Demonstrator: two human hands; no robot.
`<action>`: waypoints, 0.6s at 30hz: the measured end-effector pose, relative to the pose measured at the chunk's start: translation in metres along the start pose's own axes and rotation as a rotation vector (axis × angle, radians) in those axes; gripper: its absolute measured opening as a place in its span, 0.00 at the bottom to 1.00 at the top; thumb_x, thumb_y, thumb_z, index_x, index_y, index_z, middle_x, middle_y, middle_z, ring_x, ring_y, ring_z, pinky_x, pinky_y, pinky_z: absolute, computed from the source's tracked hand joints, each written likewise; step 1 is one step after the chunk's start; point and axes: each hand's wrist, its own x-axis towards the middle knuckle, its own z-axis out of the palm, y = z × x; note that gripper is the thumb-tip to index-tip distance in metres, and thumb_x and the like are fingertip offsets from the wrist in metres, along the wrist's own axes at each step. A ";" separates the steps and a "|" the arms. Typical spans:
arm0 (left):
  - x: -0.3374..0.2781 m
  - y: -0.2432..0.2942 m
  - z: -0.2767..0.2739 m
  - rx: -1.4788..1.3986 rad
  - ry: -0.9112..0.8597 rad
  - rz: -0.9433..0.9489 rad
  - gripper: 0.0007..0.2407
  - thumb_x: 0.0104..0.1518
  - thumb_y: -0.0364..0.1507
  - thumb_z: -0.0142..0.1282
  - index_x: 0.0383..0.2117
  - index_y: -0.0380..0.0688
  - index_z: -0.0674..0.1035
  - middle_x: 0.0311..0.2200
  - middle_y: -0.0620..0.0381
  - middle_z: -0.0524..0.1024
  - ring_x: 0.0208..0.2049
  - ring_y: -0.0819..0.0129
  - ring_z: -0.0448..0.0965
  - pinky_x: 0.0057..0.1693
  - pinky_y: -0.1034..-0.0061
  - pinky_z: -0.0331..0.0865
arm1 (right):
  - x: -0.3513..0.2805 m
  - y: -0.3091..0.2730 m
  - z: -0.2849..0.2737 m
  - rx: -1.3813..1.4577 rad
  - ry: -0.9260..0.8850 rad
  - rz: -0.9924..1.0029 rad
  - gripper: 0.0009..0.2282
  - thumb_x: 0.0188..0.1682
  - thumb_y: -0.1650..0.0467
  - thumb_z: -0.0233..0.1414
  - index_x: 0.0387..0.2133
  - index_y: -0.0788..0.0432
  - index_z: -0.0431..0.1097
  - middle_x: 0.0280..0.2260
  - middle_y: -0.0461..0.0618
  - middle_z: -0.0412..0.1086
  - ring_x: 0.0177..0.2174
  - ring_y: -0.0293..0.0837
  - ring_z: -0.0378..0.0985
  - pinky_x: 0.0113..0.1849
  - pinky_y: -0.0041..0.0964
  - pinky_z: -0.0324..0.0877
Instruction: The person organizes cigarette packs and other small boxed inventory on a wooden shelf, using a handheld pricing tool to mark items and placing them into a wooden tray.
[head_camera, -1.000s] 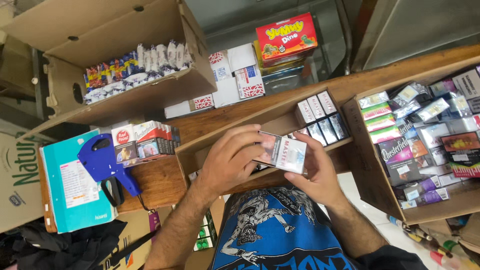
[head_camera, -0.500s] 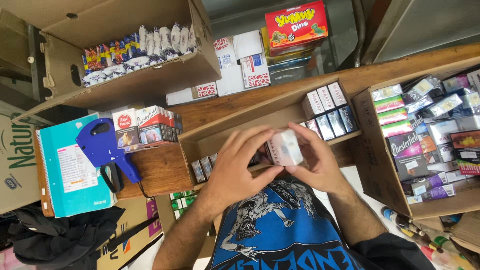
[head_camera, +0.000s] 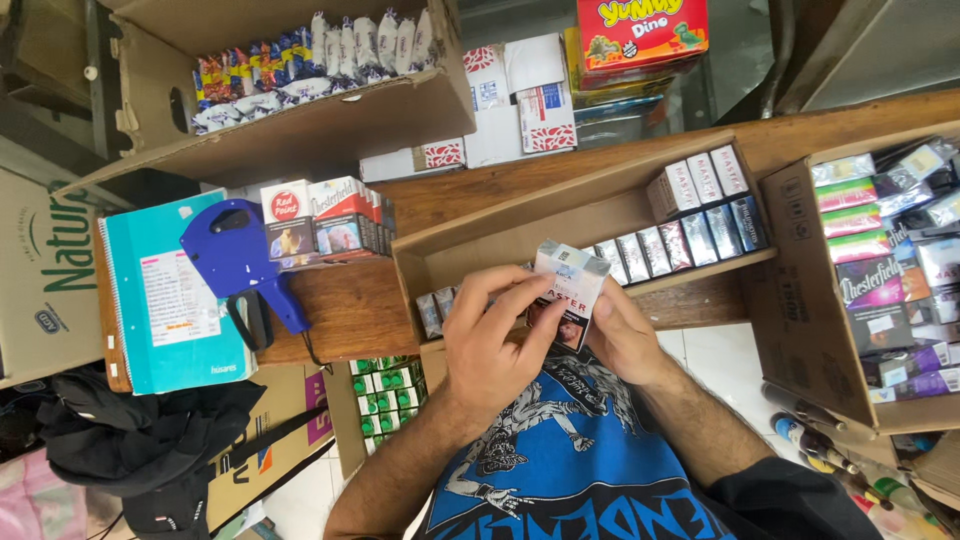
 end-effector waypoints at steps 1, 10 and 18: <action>-0.001 -0.001 -0.003 0.006 0.002 0.002 0.12 0.56 0.30 0.75 0.45 0.50 0.88 0.45 0.59 0.82 0.40 0.62 0.87 0.47 0.68 0.82 | 0.001 0.001 0.006 -0.018 -0.005 -0.016 0.29 0.63 0.61 0.41 0.71 0.72 0.55 0.60 0.80 0.70 0.59 0.65 0.75 0.58 0.67 0.71; -0.006 -0.009 -0.059 -0.092 -0.027 -0.004 0.08 0.62 0.28 0.69 0.45 0.47 0.86 0.42 0.55 0.80 0.42 0.52 0.84 0.50 0.61 0.79 | -0.010 0.031 0.043 -0.095 0.006 0.013 0.31 0.61 0.62 0.46 0.73 0.69 0.53 0.65 0.77 0.65 0.64 0.66 0.69 0.62 0.72 0.64; -0.019 -0.029 -0.115 -0.217 -0.195 -0.062 0.04 0.64 0.26 0.65 0.39 0.47 0.81 0.39 0.54 0.76 0.44 0.46 0.79 0.52 0.57 0.75 | -0.029 0.088 0.048 -0.089 0.076 0.002 0.29 0.61 0.62 0.46 0.71 0.69 0.56 0.63 0.74 0.69 0.61 0.62 0.73 0.61 0.69 0.67</action>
